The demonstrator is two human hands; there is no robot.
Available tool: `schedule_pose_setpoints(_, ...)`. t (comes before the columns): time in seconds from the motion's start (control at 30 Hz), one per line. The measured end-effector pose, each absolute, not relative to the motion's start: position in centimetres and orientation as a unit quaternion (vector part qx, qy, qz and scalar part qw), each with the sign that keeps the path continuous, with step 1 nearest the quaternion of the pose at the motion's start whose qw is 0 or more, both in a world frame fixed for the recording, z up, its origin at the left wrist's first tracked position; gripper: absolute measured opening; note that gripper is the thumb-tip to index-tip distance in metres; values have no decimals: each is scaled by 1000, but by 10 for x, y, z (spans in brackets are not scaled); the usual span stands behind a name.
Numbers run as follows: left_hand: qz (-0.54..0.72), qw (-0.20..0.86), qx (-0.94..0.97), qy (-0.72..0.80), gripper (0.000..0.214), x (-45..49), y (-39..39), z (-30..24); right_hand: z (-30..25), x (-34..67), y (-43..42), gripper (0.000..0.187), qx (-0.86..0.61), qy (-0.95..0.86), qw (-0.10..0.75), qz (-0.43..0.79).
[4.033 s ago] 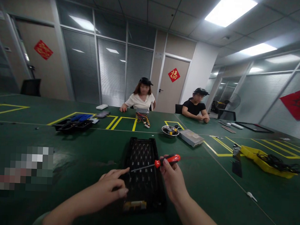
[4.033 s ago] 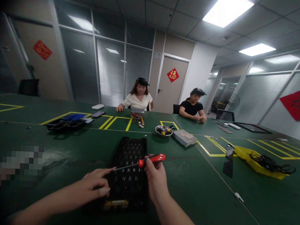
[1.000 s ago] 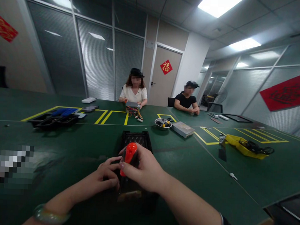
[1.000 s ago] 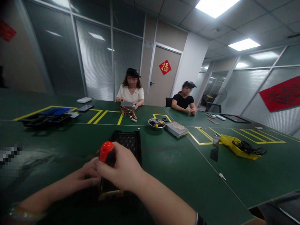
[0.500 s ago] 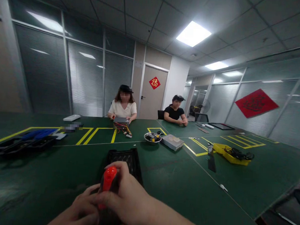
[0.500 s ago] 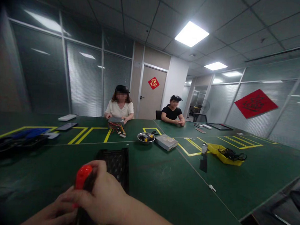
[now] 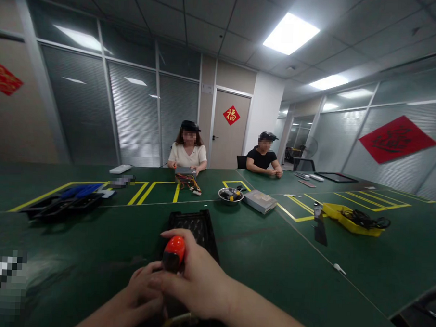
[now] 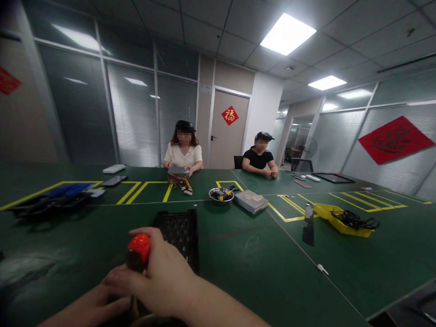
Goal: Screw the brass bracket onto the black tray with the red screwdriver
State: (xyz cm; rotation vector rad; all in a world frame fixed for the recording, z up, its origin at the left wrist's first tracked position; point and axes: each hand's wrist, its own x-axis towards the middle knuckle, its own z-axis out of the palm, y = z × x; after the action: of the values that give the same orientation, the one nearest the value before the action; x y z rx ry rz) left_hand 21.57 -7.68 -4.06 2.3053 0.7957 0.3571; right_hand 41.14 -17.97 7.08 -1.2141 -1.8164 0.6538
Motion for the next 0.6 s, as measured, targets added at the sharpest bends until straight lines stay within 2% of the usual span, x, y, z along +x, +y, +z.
schedule_pose_setpoints(0.13,130,365,868,309,52,217,-80,-33,67,409,-176,68,-461,-718,448,269)
schedule_pose_setpoints(0.23,102,361,879,294,41,219,-83,-22,68,408,-176,81,-446,-711,446,311)
schedule_pose_setpoints(0.33,63,340,896,280,38,219,-84,-13,70,409,-178,83,-450,-707,428,338)
schedule_pose_setpoints(0.53,121,356,875,305,39,219,-85,-18,66,409,-178,54,-469,-689,427,351)
schedule_pose_setpoints(0.6,134,356,874,304,33,219,-87,-17,64,409,-178,50,-474,-680,429,359)
